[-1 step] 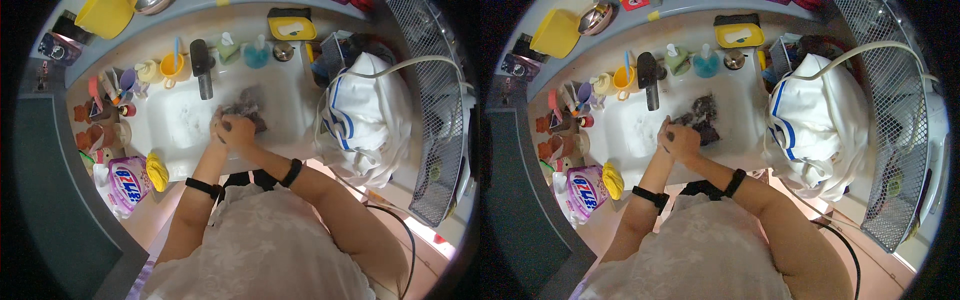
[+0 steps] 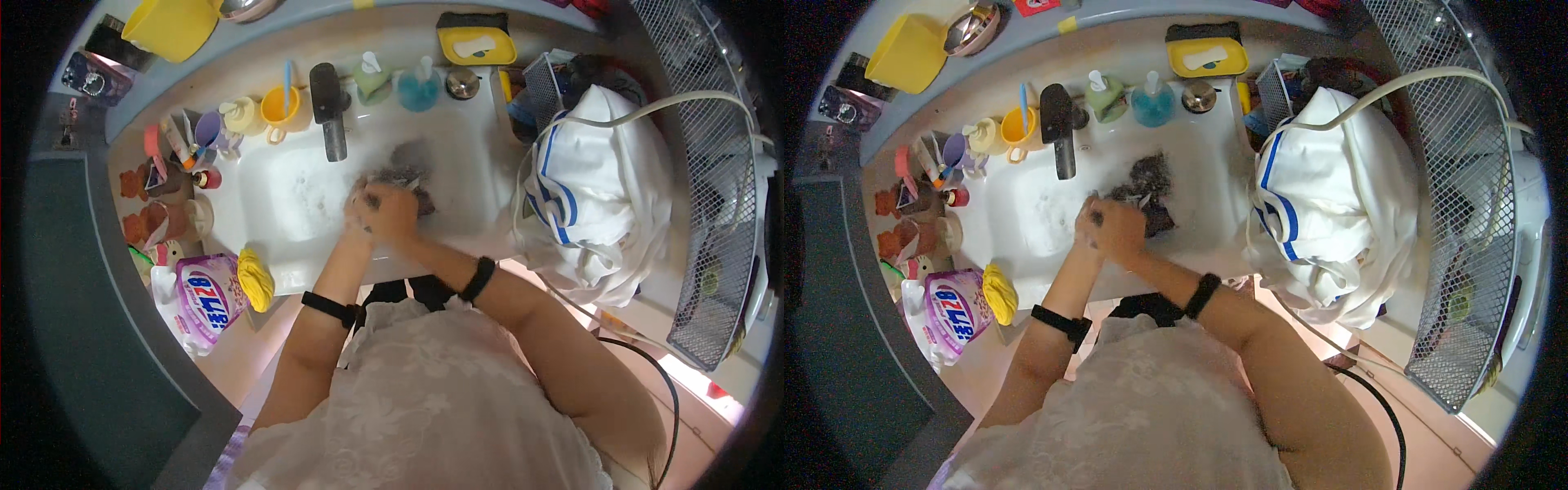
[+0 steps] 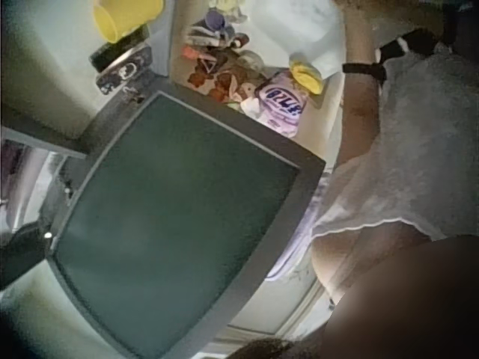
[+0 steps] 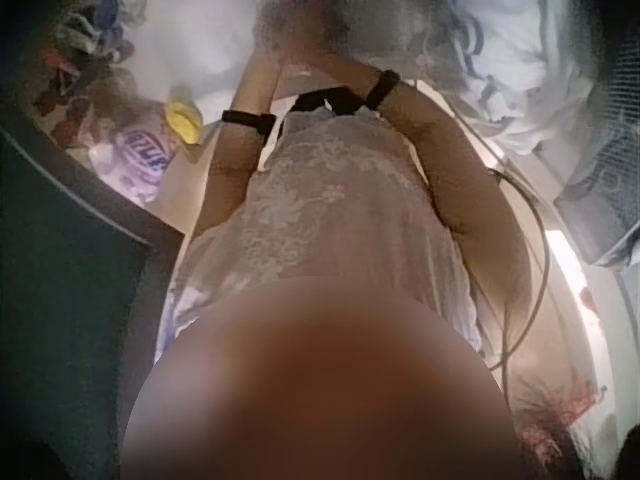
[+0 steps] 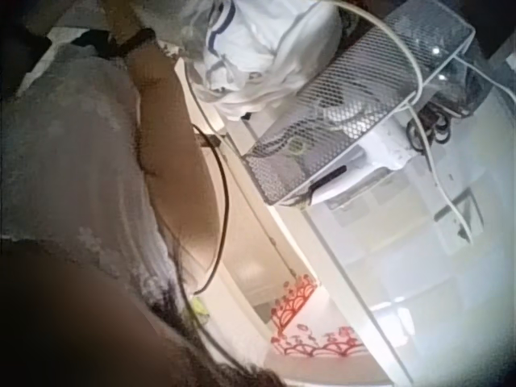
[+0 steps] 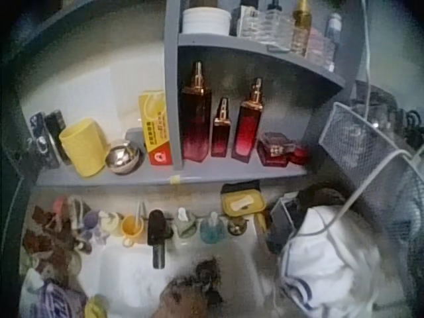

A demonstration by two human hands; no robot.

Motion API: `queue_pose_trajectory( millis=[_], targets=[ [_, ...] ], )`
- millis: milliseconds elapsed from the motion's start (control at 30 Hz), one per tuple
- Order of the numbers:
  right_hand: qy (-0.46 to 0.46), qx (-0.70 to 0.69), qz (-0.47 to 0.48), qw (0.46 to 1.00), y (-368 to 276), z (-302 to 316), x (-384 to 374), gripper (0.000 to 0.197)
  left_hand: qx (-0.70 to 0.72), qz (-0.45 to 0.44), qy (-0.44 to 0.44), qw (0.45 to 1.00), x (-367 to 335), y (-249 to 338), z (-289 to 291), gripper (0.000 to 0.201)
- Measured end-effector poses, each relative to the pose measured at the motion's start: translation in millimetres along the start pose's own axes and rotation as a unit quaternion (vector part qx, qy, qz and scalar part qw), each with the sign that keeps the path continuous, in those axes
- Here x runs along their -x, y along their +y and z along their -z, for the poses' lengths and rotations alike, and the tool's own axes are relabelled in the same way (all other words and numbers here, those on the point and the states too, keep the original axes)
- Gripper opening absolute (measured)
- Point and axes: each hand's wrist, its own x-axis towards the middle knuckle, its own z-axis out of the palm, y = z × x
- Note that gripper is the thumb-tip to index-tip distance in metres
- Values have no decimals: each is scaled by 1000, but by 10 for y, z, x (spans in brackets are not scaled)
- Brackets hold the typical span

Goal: Hand washing a grey garment in a bathroom sink using laundry detergent.

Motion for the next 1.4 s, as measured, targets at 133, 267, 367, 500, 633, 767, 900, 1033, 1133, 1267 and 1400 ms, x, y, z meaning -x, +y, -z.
queue_pose_trajectory(
  millis=[133, 267, 367, 500, 633, 767, 900, 1033, 1133, 1267, 1400],
  targets=[
    [60, 40, -129, 989, 605, -9, -467, 22, 378, 160, 77, 909, -32, 176, -533, 34],
    [11, 24, -127, 992, 353, -86, -188, 23, 463, 122, -59, 876, -41, -2, -41, 33],
    [43, 69, -151, 985, 721, 79, -416, 28, 306, 225, 153, 912, -70, 429, -528, 31],
    [-28, -174, -21, 984, 758, 201, -315, 45, 336, 198, 103, 915, -113, 419, -315, 28],
    [-126, -234, 105, 958, 636, 159, -90, 47, 475, 203, -68, 854, -151, 87, 85, 31],
    [-17, -152, 92, 984, 761, 149, -46, 45, 445, 246, 10, 861, -36, 323, -222, 31],
    [-18, -137, 170, 976, 213, 324, 384, 36, 369, 281, 76, 883, 148, 852, -432, 38],
    [-49, -94, 147, 983, 60, 298, 363, 29, 413, 215, 71, 882, 173, 527, -372, 38],
    [63, -58, -79, 993, 362, 171, -158, 33, 421, 180, 20, 889, 108, 310, -358, 41],
    [31, -25, 0, 999, 59, 48, 302, 36, 373, 152, -44, 914, -49, 125, 81, 42],
    [41, -52, -161, 985, 460, 108, -140, 39, 283, 194, 127, 931, -2, 219, -451, 31]
  ],
)
